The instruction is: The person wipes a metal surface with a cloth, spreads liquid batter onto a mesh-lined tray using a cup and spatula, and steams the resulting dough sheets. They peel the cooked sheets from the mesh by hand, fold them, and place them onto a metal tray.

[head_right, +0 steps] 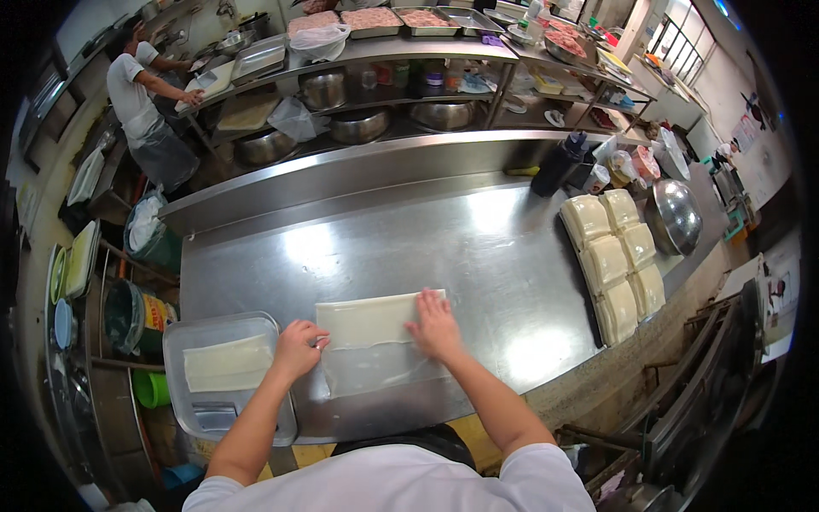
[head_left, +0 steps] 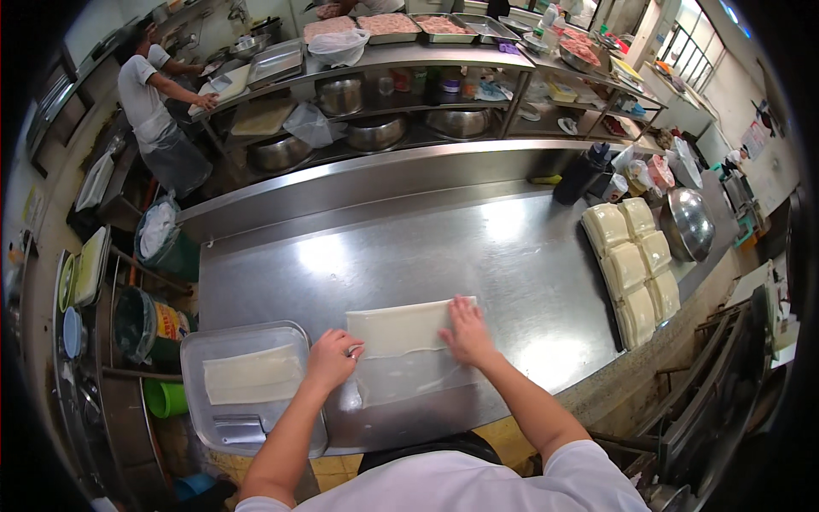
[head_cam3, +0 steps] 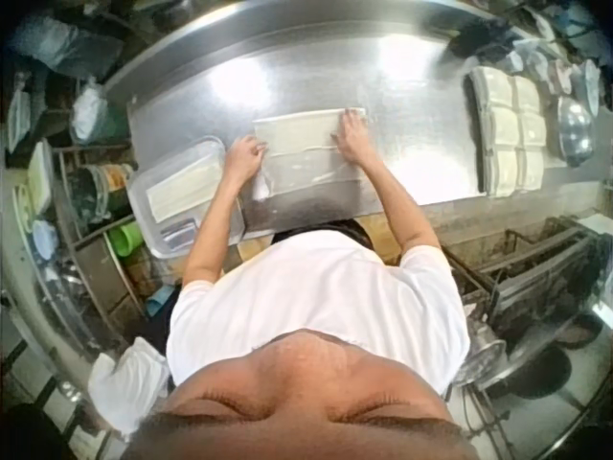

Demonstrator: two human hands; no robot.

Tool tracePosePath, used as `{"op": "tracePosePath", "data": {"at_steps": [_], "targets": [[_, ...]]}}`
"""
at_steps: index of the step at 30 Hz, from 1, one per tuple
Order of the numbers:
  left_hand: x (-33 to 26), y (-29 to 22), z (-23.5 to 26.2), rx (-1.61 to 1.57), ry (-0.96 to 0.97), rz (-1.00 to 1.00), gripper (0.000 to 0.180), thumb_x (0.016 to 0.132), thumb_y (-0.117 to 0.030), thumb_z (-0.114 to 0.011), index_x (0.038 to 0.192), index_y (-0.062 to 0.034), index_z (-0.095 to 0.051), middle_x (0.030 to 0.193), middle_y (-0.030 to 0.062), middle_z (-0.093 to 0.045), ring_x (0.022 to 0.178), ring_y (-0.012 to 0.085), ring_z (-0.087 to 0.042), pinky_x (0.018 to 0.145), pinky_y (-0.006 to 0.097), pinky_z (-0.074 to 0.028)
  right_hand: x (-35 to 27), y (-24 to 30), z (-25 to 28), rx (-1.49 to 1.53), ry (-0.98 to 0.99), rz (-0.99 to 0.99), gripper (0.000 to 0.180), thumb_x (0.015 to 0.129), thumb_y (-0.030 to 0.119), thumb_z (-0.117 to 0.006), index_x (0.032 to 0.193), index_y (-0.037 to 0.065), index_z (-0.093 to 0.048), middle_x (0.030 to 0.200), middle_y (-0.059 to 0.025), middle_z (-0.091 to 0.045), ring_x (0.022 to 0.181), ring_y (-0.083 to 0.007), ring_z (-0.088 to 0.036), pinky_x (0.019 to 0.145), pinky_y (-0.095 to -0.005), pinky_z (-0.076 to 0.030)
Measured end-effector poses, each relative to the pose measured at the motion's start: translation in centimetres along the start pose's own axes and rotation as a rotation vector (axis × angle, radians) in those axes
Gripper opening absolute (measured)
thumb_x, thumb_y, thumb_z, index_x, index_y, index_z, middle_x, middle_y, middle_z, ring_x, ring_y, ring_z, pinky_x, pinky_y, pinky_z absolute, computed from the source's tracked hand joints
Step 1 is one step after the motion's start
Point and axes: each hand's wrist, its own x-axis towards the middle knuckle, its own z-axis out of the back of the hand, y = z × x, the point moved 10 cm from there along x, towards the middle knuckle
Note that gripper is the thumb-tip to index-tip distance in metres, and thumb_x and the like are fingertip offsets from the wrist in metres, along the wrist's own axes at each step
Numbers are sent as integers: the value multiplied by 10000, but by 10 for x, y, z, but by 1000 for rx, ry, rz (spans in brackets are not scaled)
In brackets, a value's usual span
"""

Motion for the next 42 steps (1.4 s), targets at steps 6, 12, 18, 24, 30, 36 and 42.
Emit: {"op": "tracePosePath", "data": {"at_steps": [6, 12, 18, 24, 30, 36, 42], "targets": [[1, 21, 26, -25, -47, 97, 123, 812, -155, -819, 924, -108, -798, 945, 84, -734, 937, 317, -658, 811, 435, -543, 0, -25, -10, 18, 9, -137, 787, 1075, 501, -462, 1577, -90, -326, 1669, -295, -281, 1574, -416, -244, 1288, -529, -182], [23, 41, 41, -9, -111, 138, 170, 824, -174, -809, 967, -84, -793, 973, 104, -740, 965, 338, -658, 846, 455, -531, 25, 127, -31, 85, -1, 144, 770, 1060, 444, -518, 1566, -105, -328, 1655, -310, -298, 1570, -419, -256, 1282, -539, -197], [57, 59, 11, -14, -110, 141, 213, 879, -197, -744, 1041, -64, -780, 1089, 147, -729, 1087, 371, -638, 949, 471, -522, 55, 242, -64, 32, 25, 302, 787, 1047, 484, -506, 1556, -100, -361, 1626, -297, -360, 1554, -422, -285, 1275, -537, -208], [70, 71, -45, 85, 156, 160, 262, 893, -237, -740, 1086, -60, -751, 1128, 161, -717, 1129, 363, -624, 991, 460, -510, 39, 161, -40, 110, 23, 128, 787, 1042, 445, -542, 1570, -97, -326, 1640, -300, -332, 1564, -429, -257, 1281, -543, -192], [86, 51, -57, 217, 340, 122, 299, 879, -327, -792, 1045, -82, -750, 1079, 151, -727, 1091, 350, -652, 955, 457, -528, 13, -12, -1, -88, -78, -188, 739, 1047, 413, -552, 1542, -104, -369, 1636, -309, -331, 1549, -445, -281, 1273, -552, -205], [83, 70, -59, 123, 478, 295, 231, 866, -316, -805, 981, -116, -795, 996, 145, -776, 963, 340, -729, 843, 466, -572, 70, 34, 34, 60, -72, -164, 614, 971, 315, -677, 1434, -57, -520, 1484, -297, -521, 1394, -457, -481, 1156, -536, -392], [77, 36, -26, 60, 517, 320, 173, 868, -297, -788, 937, -141, -817, 940, 123, -785, 921, 316, -746, 830, 455, -578, 127, 124, -16, 419, 452, 110, 430, 825, 157, -713, 1241, 49, -725, 1184, -180, -744, 1075, -361, -698, 941, -456, -552]]}}
